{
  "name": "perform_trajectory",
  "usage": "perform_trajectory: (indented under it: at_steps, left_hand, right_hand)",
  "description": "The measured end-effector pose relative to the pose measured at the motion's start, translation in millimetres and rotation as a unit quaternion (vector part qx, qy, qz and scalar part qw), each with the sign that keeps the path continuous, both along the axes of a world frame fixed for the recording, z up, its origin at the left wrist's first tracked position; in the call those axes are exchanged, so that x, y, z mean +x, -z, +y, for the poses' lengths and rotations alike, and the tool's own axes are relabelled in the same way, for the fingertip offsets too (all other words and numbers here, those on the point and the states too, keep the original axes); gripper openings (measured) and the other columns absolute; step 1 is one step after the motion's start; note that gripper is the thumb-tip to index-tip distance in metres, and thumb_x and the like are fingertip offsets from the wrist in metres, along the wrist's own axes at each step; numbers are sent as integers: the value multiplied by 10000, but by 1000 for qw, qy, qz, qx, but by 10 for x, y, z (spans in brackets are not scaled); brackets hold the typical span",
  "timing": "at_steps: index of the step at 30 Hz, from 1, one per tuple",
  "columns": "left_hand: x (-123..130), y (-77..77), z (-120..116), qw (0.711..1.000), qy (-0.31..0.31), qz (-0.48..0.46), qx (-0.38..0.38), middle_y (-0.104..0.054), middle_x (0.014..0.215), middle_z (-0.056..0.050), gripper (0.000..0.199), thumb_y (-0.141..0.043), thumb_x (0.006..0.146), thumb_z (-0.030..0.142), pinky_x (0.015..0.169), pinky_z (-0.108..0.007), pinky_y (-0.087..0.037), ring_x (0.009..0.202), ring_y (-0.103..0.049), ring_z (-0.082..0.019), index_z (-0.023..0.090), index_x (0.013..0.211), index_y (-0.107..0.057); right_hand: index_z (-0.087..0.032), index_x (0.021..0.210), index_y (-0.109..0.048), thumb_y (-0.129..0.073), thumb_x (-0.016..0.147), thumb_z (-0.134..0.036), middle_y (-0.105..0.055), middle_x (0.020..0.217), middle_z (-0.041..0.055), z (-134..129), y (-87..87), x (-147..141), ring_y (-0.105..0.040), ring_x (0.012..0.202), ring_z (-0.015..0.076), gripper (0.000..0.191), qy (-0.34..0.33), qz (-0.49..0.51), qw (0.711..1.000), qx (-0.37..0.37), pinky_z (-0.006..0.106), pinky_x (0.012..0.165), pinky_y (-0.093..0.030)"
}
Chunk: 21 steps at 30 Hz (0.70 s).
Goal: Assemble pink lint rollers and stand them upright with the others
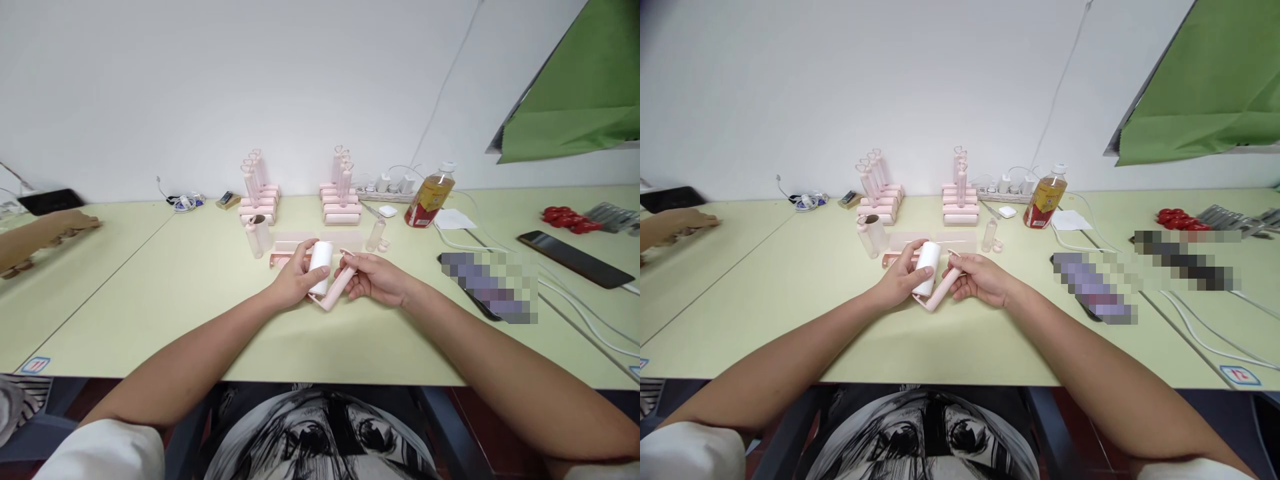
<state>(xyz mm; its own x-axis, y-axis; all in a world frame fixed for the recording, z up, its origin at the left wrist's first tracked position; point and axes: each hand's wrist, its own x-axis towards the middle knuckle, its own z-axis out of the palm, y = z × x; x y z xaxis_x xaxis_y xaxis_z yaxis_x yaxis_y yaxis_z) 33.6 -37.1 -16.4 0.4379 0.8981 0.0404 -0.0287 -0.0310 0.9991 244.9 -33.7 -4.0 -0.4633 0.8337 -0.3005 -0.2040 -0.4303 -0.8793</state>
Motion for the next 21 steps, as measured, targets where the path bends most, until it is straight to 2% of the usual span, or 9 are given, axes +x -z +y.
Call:
perform_trajectory:
  at_steps: [5, 8, 11, 14, 16, 21]
  left_hand:
    - [-25, -66, -34, 998, 64, -12, -13, -611, 891, -14, 782, -716, 777, 419, 564, -237, -455, 624, -567, -124, 245, 1406, -285]
    - [-89, -137, -45, 993, 117, 27, -12, -608, 984, -35, 724, -657, 789, 333, 624, -264, -473, 712, -579, -149, 273, 1400, -274]
    - [-171, -206, -28, 982, 133, 118, 62, -591, 1073, -50, 701, -594, 772, 274, 728, -306, -478, 866, -578, -195, 269, 1407, -298]
    - [-244, -252, 8, 955, 150, 197, 164, -552, 1233, -80, 689, -570, 755, 283, 851, -357, -461, 1026, -542, -250, 242, 1407, -352]
    - [-278, -267, 31, 938, 163, 222, 209, -535, 1281, -86, 682, -555, 768, 303, 883, -371, -454, 1057, -534, -265, 231, 1414, -348]
    - [-289, -273, 45, 911, 174, 255, 273, -586, 1223, -77, 626, -545, 865, 446, 859, -336, -464, 1012, -578, -239, 220, 1411, -338]
  right_hand:
    - [-133, 919, -626, -602, 935, -328, -704, 711, 51, -17, 16, -11, -671, 551, 127, 197, -25, -9, 1000, 12, 253, 528, -621]
    - [-149, 950, -608, -654, 891, -329, -723, 740, 62, -33, 17, -13, -701, 602, 151, 195, -65, -15, 998, 20, 257, 543, -617]
    - [-153, 958, -599, -722, 813, -281, -726, 759, 62, -47, 13, -16, -698, 612, 157, 229, -82, -16, 996, 24, 223, 478, -581]
    - [-142, 926, -611, -747, 758, -236, -686, 668, 26, -54, 14, -23, -635, 515, 120, 236, -90, -17, 996, 18, 179, 400, -520]
    - [-138, 918, -621, -746, 750, -237, -668, 645, 14, -54, 22, -30, -610, 493, 109, 231, -95, -9, 995, 14, 166, 372, -494]
    - [-123, 934, -657, -689, 824, -459, -674, 680, 41, -38, 79, -46, -632, 533, 130, 355, -87, 19, 996, 8, 186, 370, -512]
